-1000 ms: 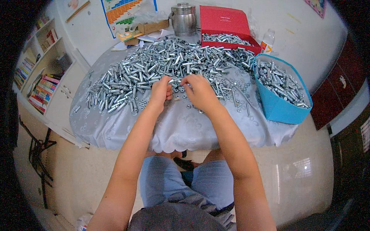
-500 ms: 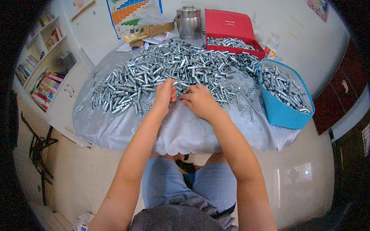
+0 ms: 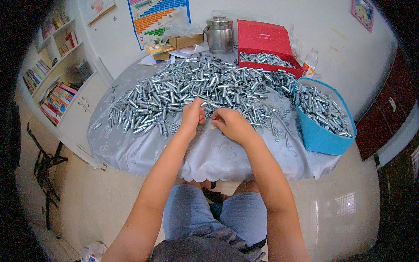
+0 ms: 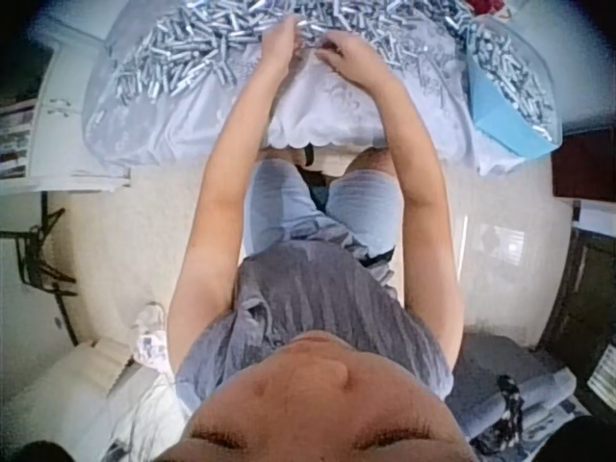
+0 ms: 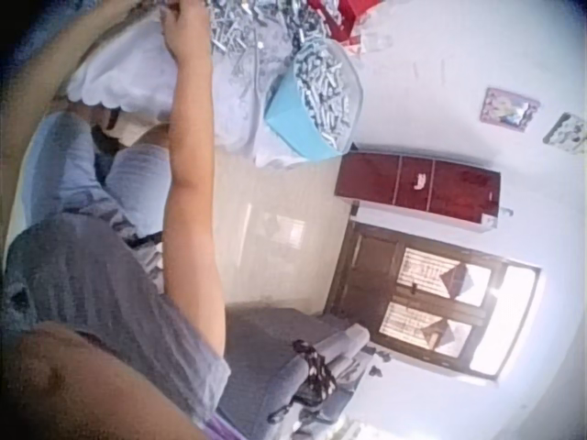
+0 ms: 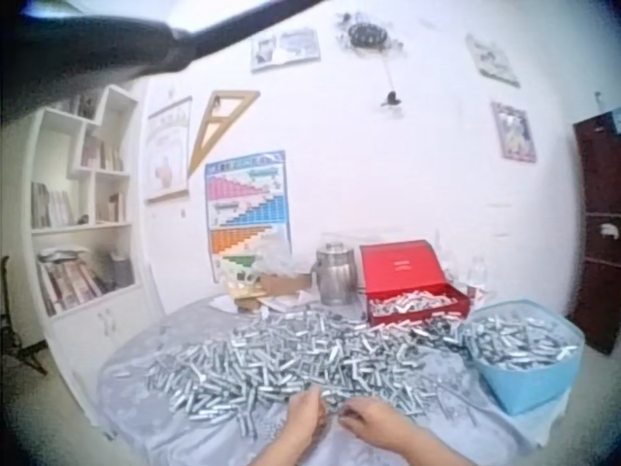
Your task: The person repeatedly picks up bolts and washers from a large pile on a table, threads the washers onto the bolts, and places the assembled fasteners into a blue bin. The task continues throughout the clip with consistent hand movements and no tool use.
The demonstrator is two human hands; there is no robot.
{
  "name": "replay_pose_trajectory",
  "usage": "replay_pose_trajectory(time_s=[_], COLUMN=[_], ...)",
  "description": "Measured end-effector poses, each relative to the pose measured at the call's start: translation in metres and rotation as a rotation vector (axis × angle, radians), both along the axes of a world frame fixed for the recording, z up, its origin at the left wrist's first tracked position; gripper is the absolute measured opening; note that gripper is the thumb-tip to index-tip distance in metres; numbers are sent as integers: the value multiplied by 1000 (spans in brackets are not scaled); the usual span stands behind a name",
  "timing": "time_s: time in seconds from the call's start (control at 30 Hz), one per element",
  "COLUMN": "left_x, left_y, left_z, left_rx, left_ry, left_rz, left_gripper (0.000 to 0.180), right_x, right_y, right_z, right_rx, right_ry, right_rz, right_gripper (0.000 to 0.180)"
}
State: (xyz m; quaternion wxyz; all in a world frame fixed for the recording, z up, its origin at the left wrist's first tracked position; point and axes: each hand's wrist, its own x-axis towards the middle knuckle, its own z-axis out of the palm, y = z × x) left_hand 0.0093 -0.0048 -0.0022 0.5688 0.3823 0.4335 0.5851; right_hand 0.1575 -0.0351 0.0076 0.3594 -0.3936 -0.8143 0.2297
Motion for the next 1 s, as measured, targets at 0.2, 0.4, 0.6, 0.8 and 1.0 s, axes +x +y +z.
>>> replay_pose_trajectory(time_s=[0.2, 0.4, 0.6, 0.8, 1.0], left_x=[0, -4, -5, -3, -4], left_y=[-3, 0, 2, 3, 2], left_z=[3, -1, -3, -4, -3], left_rx=[-1, 15, -10, 30, 57], left_ry=[18, 24, 34, 22, 72], left_rz=[-21, -33, -45, -3, 13], left_gripper=[27, 26, 25, 35, 37], right_x=[2, 0, -5, -4, -7], right_y=[-2, 3, 1, 4, 1], right_z=[-1, -5, -5, -9, -5], right_rx=[57, 94, 110, 129, 108], right_ry=[-80, -107, -73, -104, -111], right_rz=[49, 67, 28, 15, 33], right_gripper=[13, 13, 12, 11, 11])
